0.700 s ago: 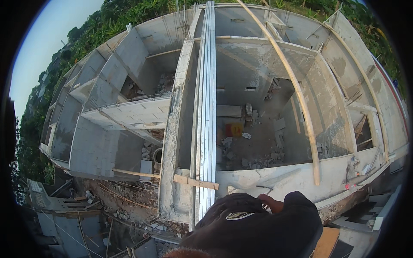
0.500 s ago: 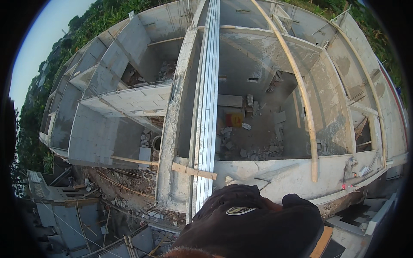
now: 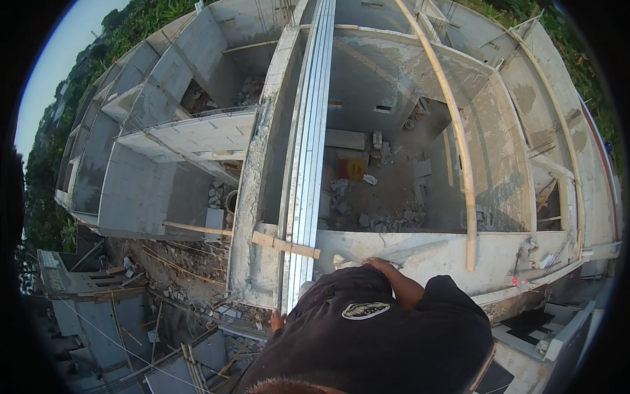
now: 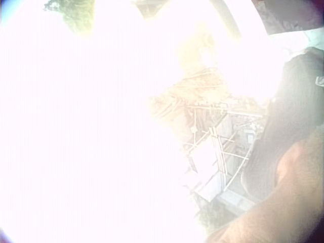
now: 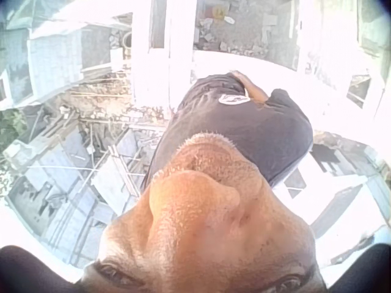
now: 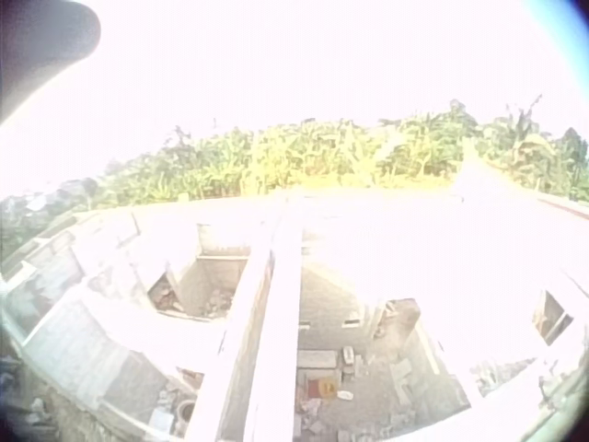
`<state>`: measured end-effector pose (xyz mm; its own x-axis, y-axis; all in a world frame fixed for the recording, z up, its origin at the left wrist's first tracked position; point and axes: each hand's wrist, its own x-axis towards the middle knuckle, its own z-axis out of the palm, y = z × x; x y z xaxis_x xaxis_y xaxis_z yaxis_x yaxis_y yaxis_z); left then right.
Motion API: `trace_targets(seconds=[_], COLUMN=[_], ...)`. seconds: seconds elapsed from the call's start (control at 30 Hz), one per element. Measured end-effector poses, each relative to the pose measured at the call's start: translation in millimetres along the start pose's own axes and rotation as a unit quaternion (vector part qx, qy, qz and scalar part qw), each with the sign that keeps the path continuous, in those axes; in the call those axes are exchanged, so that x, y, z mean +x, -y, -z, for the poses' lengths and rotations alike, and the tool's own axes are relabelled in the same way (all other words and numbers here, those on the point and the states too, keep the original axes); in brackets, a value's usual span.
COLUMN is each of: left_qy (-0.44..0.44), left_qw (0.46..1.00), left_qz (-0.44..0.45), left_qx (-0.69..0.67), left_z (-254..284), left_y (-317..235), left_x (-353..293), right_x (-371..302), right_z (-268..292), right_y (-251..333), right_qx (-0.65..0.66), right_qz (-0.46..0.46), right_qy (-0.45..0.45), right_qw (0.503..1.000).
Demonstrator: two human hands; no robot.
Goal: The person secures metal beams with wire using pliers.
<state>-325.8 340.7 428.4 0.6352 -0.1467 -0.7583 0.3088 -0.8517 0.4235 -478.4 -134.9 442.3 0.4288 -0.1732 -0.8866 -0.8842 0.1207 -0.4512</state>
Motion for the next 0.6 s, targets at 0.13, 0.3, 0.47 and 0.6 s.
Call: trace_targets(seconds=[0.13, 0.3, 0.47, 0.6], left_qy=[-0.039, 0.034, 0.023, 0.061], left_qw=[0.878, 0.929, 0.949, 0.98], left_qz=[0.13, 0.078, 0.042, 0.06], left_qx=[-0.46, -0.361, -0.31, -0.182], left_z=[42.6, 50.6, 43.8, 71.2], left_y=[-167.3, -169.7, -120.8, -106.6], left_x=[-48.7, -40.0, -25.9, -33.7], right_x=[-17.6, -43.7, -33.5, -20.1], right_z=[-3.4, -16.7, -37.5, -54.8], right_y=[27.1, 43.9, 25.9, 6.7], right_qx=[-0.095, -0.07, -0.054, 0.006], right_qz=[0.027, -0.001, 0.006, 0.018], right_qy=[-0.023, -0.04, -0.064, -0.086], right_qw=[0.995, 0.997, 0.996, 0.996])
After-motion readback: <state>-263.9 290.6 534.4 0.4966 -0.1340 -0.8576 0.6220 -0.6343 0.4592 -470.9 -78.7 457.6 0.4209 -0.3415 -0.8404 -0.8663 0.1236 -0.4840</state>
